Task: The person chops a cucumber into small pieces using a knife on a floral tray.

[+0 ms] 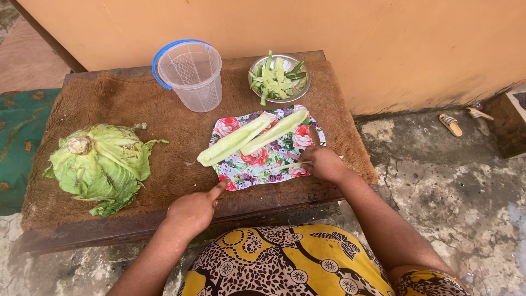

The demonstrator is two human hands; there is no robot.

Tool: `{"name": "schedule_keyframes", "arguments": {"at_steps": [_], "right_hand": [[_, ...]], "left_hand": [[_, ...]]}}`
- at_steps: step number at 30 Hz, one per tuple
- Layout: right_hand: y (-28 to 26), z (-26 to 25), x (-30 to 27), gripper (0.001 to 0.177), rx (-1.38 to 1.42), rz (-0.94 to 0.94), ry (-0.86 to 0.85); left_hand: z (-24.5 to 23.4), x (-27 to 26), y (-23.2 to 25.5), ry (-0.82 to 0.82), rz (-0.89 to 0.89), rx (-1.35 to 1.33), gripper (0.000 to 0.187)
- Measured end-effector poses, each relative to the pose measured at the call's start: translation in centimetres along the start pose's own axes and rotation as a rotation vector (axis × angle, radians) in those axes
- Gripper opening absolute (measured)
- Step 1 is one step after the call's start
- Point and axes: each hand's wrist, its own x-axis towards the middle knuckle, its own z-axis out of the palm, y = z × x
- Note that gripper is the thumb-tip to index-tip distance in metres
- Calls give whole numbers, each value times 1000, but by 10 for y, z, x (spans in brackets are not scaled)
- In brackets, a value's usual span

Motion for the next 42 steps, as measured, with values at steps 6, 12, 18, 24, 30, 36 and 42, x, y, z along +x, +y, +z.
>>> {"name": "schedule_keyframes", "arguments": {"at_steps": [6,12,18,24,30,36,42], "right_hand": [[-4,18,9,17,-116,-306,132],[-22,42,34,20,-18,-103,167],[-17,22,22,24,-25,7,95],[-14,14,1,48,-74,-36,86],[-10,8,-7,53,-144,-48,-49],[1,11,-7,50,-160,-97,-116],[2,8,-6,50,-218,-128,-177]], "left_hand": [[23,-28,-26,135,14,-265,69],[65,-4,-30,304,-37,-545,53],[66,6,-15,376,-43,-429,43],[39,0,28,333,9,-375,58],[17,-6,73,204,26,-222,65],[6,-26,104,118,-77,-160,92],[-13,-37,141,-42,-270,-180,88]]}}
